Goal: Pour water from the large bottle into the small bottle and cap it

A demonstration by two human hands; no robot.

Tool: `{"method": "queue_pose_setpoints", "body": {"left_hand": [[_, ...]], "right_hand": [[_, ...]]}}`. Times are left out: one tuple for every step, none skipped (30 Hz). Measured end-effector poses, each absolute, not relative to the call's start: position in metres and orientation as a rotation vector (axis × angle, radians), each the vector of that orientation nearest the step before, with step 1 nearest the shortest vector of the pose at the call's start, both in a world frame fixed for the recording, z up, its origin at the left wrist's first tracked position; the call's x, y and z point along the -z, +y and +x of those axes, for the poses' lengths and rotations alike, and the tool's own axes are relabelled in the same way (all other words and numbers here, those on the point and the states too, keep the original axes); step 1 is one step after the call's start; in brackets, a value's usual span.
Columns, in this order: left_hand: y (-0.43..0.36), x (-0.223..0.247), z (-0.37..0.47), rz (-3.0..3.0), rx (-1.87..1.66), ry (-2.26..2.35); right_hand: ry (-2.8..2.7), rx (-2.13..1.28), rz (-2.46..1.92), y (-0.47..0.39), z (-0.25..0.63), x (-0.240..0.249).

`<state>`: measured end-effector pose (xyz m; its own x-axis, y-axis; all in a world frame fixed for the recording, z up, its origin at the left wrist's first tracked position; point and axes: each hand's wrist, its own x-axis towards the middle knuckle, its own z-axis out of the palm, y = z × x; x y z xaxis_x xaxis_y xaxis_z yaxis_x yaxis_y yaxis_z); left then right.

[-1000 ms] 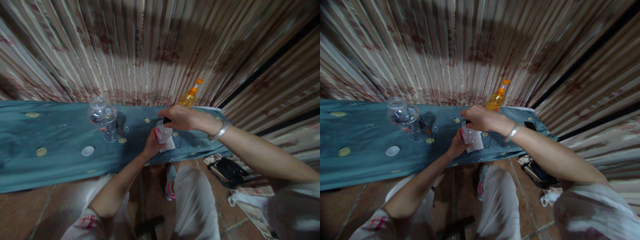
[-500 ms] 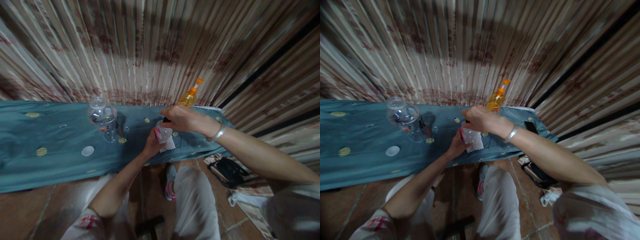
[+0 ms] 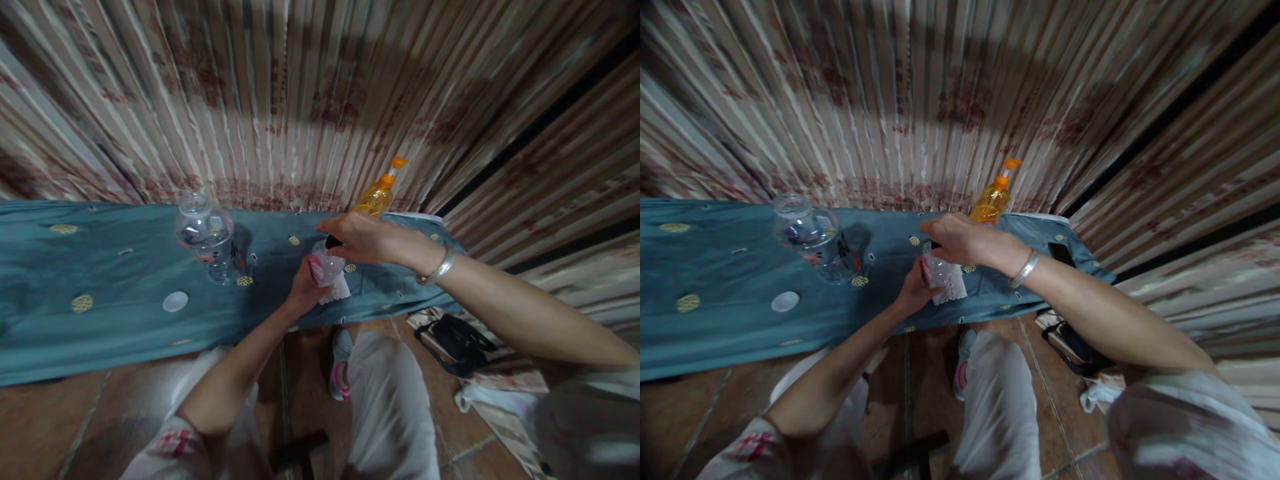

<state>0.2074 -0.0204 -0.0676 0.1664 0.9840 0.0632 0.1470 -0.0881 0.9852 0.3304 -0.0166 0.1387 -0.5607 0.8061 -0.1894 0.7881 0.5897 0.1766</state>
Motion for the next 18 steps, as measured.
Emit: {"method": "queue_pose_setpoints", "body": {"left_hand": [[-0.0202, 0.0681, 0.2075, 1.451, -1.063, 1.162], [-0.0199, 0.0689, 0.2076, 1.45, -1.061, 1.165], [-0.0195, 0.0698, 0.2077, 1.448, -1.061, 1.167], [-0.019, 0.0708, 0.2077, 1.447, -1.064, 1.164], [-0.0186, 0.0717, 0.2078, 1.446, -1.069, 1.159], [-0.0183, 0.0724, 0.2079, 1.446, -1.075, 1.154], [-0.0181, 0.0729, 0.208, 1.444, -1.08, 1.153], [-0.018, 0.0732, 0.2082, 1.444, -1.082, 1.151], [-0.018, 0.0731, 0.2083, 1.445, -1.081, 1.153], [-0.0181, 0.0728, 0.2085, 1.445, -1.078, 1.158], [-0.0182, 0.0722, 0.2086, 1.444, -1.074, 1.166], [-0.0184, 0.0714, 0.2087, 1.441, -1.069, 1.171], [-0.0186, 0.0705, 0.2086, 1.437, -1.063, 1.175], [-0.0187, 0.0696, 0.2085, 1.434, -1.057, 1.176], [-0.0189, 0.0687, 0.2082, 1.432, -1.051, 1.175], [-0.0192, 0.0679, 0.2079, 1.434, -1.047, 1.173], [-0.0194, 0.0674, 0.2076, 1.439, -1.046, 1.17], [-0.0196, 0.067, 0.2073, 1.446, -1.045, 1.17]], "right_hand": [[2.552, -0.124, 1.332, -0.0168, 0.3299, -0.1385], [2.533, -0.15, 1.346, -0.0171, 0.3292, -0.1385], [2.516, -0.173, 1.358, -0.0174, 0.3287, -0.1386], [2.506, -0.187, 1.363, -0.0177, 0.3283, -0.1389], [2.505, -0.19, 1.361, -0.018, 0.3281, -0.1392], [2.512, -0.182, 1.353, -0.018, 0.3283, -0.1396], [2.522, -0.168, 1.344, -0.018, 0.3287, -0.1398], [2.528, -0.153, 1.335, -0.0179, 0.3292, -0.14], [2.527, -0.141, 1.328, -0.0178, 0.3297, -0.1402], [2.521, -0.134, 1.325, -0.0177, 0.3302, -0.1403], [2.511, -0.134, 1.328, -0.0176, 0.3305, -0.1404], [2.5, -0.138, 1.337, -0.0176, 0.3307, -0.1406], [2.494, -0.146, 1.349, -0.0174, 0.3309, -0.1408], [2.499, -0.153, 1.358, -0.0171, 0.331, -0.1411], [2.514, -0.152, 1.36, -0.0166, 0.3312, -0.1414], [2.536, -0.142, 1.356, -0.016, 0.3314, -0.1416], [2.56, -0.123, 1.347, -0.0152, 0.3317, -0.1418], [2.578, -0.095, 1.339, -0.0143, 0.3319, -0.1419]]}}
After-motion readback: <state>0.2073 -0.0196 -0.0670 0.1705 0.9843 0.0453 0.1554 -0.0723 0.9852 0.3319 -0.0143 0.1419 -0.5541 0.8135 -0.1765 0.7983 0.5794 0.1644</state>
